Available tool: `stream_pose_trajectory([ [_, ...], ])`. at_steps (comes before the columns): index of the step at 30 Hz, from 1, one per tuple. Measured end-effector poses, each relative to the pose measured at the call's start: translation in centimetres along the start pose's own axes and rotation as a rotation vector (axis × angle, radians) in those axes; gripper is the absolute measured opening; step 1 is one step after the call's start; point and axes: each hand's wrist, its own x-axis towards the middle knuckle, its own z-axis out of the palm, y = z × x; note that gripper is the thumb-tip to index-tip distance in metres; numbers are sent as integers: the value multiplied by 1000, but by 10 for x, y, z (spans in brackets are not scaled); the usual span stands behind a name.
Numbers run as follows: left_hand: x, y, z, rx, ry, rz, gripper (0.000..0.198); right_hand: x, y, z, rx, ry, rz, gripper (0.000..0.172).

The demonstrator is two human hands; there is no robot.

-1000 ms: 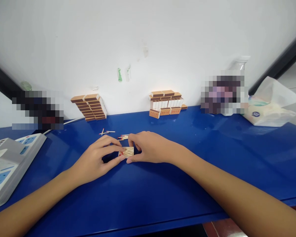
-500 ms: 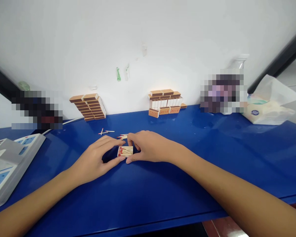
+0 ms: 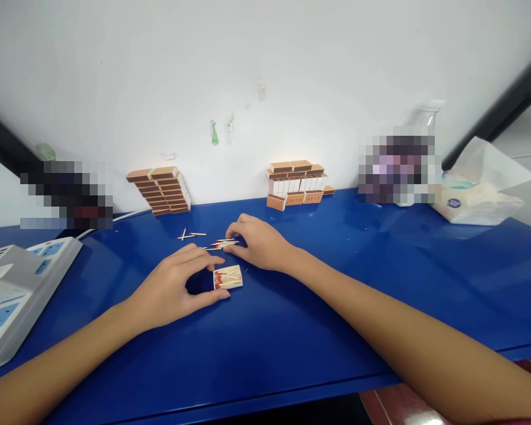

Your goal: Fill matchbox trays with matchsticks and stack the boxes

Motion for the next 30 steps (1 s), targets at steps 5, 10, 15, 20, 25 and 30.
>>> stream_pose_trajectory([
  [5,1,-2,-2,-2,-2,-32,32,4,-2,2,-46,-13,9,9],
  [10,2,-2,-1,-14,-1,-32,29,-5,-6,-8,-90,-106,60,11],
  [15,1,-3,-1,0,-6,-40,28,-11,-11,-16,-101,-184,141,10],
  [20,1,-4,0,-12,-4,-35,28,-13,-13,-17,-84,-199,156,12],
  [25,1,-4,0,-11,-3,-34,28,-13,-13,-18,-61,-202,133,13],
  [30,2,-4,1,-20,-5,-39,27,-14,-13,-21,-49,-240,142,17],
])
